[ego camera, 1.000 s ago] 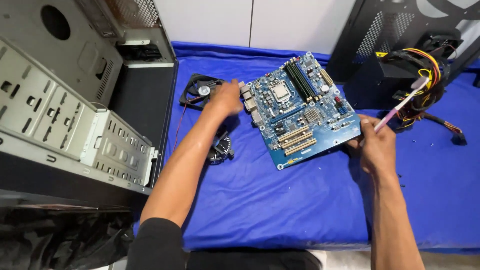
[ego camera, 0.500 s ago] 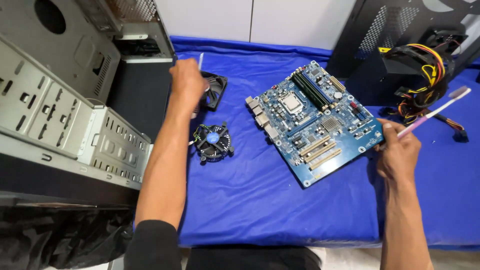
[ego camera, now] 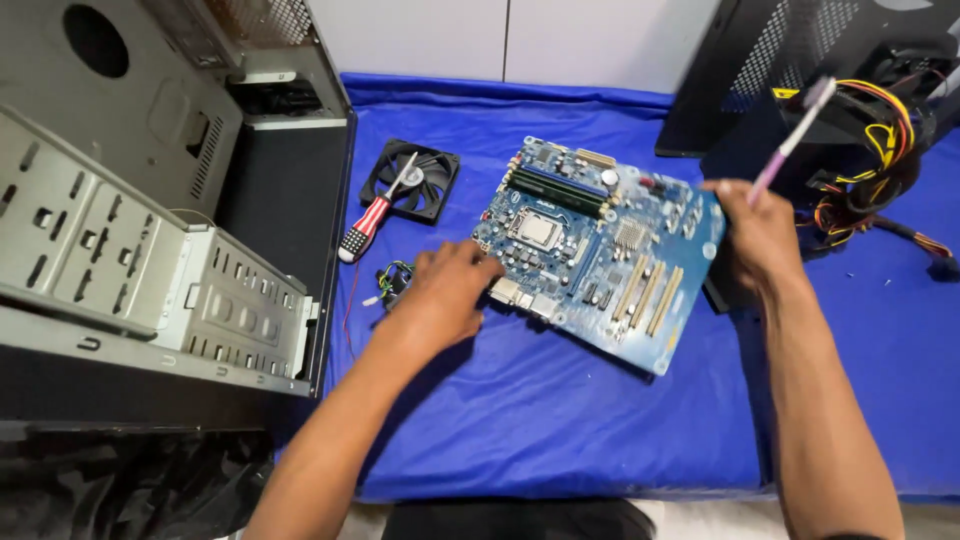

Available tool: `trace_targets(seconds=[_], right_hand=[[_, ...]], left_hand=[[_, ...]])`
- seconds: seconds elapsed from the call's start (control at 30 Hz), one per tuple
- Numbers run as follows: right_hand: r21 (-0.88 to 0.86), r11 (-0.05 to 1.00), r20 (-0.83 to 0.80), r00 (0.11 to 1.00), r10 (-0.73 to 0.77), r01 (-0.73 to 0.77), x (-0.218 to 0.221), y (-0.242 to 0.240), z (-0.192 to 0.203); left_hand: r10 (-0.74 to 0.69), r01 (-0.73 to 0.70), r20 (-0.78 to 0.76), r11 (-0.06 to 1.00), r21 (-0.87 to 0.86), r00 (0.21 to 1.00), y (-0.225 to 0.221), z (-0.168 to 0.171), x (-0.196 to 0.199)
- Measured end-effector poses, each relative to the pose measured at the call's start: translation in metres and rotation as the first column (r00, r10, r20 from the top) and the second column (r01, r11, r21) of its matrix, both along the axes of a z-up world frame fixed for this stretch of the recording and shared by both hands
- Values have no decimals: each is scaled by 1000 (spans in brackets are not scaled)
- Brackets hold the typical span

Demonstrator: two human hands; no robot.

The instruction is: Cleaning a computer motherboard and its components using a toothbrush to remove dust from slots and ports.

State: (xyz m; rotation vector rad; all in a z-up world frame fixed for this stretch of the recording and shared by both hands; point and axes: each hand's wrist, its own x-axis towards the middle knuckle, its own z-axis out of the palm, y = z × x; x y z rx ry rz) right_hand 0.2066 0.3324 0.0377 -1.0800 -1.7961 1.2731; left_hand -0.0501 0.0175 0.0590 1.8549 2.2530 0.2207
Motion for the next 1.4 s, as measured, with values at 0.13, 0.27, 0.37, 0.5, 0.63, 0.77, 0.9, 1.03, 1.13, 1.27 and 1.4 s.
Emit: trace_targets(seconds=[0.13,0.27,0.37,0.5,0.63,0.77,0.9,1.03,1.13,1.27,1.4], right_hand=[[77,996,74,997,34,-40,-46,32,-4],[427,896,290,957,-5,-125,-76,56,-29],[518,820,409,913,11,-242,-81,47,-32],[602,739,449,894,1,-303,-64,-16,17],[681,651,359,928,102,-335,-31,-59,22],[502,800,307,933,190,-328,-14,-122,26],[454,807,285,920,269,-377,6,-146,20],[459,844,263,950,170,-279,29,-150,10],[472,855,233,966,115,-216,28,-156,10],[574,787,179,973,146,-224,9,-165,23],[556,820,30,989,145,-137,8,-182,51]], left_hand=[[14,25,-133,959,283,991,2,-25,3],[28,21,-143,944,330,989,9,-33,3],[5,39,-112,923,383,994,12,-23,3],[-75,75,-18,885,459,997,16,-18,12],[-120,65,73,852,519,990,17,-11,22],[-171,112,68,850,515,983,16,-28,36],[-150,121,15,851,511,989,7,-35,41],[-73,45,63,930,365,995,1,-35,40],[-76,51,43,907,418,996,2,-45,40],[-79,135,-116,761,634,990,3,-19,35],[-112,36,24,506,862,993,-4,23,32]])
